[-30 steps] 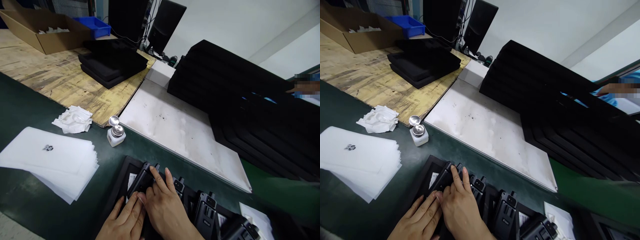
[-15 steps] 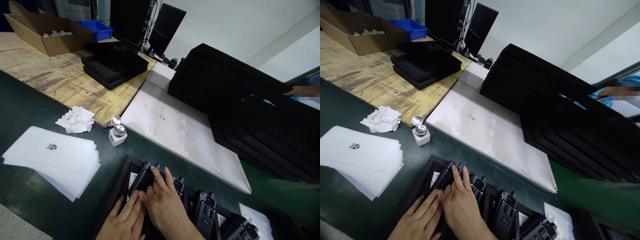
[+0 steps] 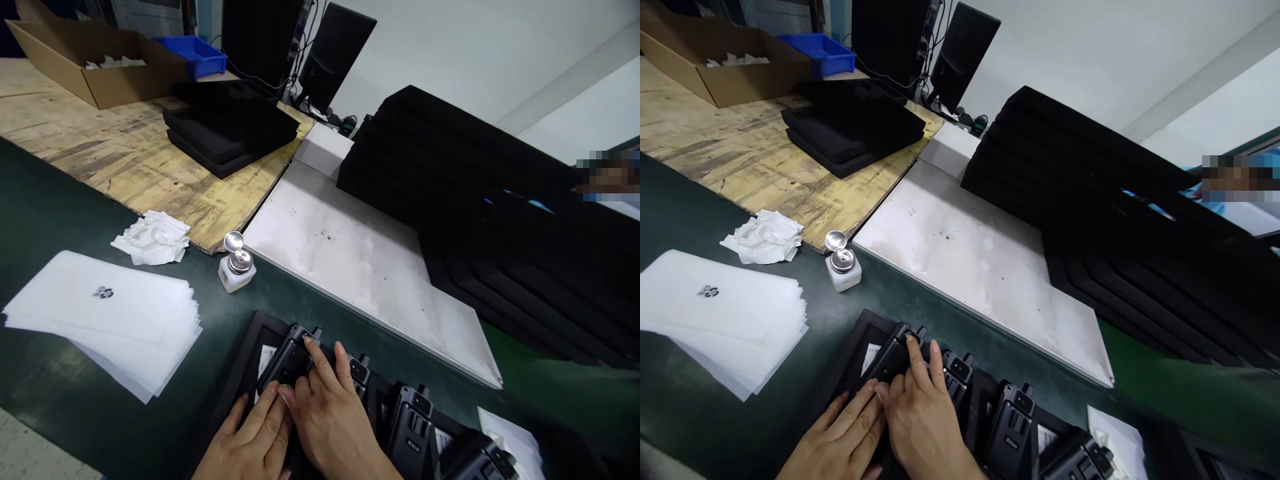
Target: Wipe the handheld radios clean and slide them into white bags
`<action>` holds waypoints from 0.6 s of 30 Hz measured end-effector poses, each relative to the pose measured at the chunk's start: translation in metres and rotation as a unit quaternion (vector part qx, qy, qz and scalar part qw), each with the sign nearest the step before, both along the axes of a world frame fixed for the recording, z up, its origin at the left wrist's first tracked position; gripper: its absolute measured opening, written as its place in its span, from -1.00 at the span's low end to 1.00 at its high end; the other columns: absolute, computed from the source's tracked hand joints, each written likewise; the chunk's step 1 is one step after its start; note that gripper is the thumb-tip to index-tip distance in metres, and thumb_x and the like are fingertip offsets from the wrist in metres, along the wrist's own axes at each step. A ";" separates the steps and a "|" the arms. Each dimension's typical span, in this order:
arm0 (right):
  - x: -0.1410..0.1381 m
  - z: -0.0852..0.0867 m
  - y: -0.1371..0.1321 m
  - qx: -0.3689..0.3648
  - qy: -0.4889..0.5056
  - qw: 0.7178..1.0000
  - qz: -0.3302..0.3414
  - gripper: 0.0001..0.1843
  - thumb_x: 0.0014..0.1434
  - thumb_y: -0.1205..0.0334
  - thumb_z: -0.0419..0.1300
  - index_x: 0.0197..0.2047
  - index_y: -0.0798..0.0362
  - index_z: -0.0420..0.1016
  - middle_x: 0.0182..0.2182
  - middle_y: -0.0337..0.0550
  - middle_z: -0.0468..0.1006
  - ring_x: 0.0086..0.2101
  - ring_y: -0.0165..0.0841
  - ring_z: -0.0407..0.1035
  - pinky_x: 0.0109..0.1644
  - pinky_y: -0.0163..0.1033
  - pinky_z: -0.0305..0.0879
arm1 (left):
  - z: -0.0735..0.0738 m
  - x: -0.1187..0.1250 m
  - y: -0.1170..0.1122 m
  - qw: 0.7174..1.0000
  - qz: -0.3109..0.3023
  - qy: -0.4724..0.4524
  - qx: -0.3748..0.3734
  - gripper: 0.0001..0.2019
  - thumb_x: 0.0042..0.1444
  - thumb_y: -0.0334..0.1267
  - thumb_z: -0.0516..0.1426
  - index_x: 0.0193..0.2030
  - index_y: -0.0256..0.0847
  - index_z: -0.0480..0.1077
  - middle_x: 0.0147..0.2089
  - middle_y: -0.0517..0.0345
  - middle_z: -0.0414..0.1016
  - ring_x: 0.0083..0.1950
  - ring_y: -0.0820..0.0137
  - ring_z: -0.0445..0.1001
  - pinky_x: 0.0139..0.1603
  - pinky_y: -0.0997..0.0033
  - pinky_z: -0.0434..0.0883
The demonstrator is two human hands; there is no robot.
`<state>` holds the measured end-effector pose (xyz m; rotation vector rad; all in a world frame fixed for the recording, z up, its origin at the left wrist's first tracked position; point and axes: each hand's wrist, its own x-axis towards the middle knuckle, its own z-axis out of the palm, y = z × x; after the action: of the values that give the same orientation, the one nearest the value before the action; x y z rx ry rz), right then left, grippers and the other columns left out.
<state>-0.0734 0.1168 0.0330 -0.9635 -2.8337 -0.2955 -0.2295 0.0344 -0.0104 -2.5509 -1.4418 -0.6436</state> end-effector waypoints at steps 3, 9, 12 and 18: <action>0.001 0.000 -0.002 -0.009 0.050 0.999 -0.005 -0.52 0.39 0.31 -0.11 -0.51 0.08 0.44 -0.57 -0.11 0.38 0.11 -0.04 0.25 0.37 0.22 -0.32 | 0.000 0.000 0.000 1.000 0.002 0.002 0.007 -0.64 0.30 -0.07 0.03 0.09 -0.19 0.46 0.17 0.16 0.48 0.41 0.25 0.05 0.24 0.38 0.16; 0.013 0.019 0.023 -0.003 0.208 0.970 -0.123 -0.74 0.38 0.20 0.02 -0.25 0.00 0.51 -0.38 -0.21 0.53 -0.11 -0.16 0.32 0.30 0.34 -0.34 | 0.001 0.001 -0.001 1.000 0.008 0.006 0.007 -0.62 0.31 -0.09 0.02 0.12 -0.22 0.44 0.25 0.12 0.41 0.42 0.21 0.04 0.23 0.34 0.18; 0.015 0.022 0.042 -0.013 0.191 0.975 -0.117 -0.79 0.34 0.26 0.05 -0.22 -0.05 0.53 -0.32 -0.20 0.53 -0.07 -0.12 0.28 0.27 0.38 -0.37 | 0.001 0.001 -0.001 1.000 0.008 0.006 0.002 -0.61 0.30 -0.08 0.03 0.13 -0.23 0.43 0.26 0.11 0.39 0.40 0.22 0.07 0.24 0.35 0.18; 0.007 0.016 0.062 -0.002 0.102 0.993 -0.065 -0.79 0.20 0.45 0.08 -0.28 0.01 0.50 -0.26 -0.15 0.50 -0.01 -0.08 0.24 0.24 0.48 -0.52 | 0.001 0.004 -0.004 1.000 0.010 0.003 -0.016 -0.58 0.32 -0.07 -0.01 0.18 -0.24 0.39 0.27 0.14 0.38 0.36 0.26 0.16 0.18 0.36 0.24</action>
<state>-0.0669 0.1785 0.0493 -1.1123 -2.5951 -0.1916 -0.2256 0.0306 -0.0092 -2.5570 -1.4846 -0.6153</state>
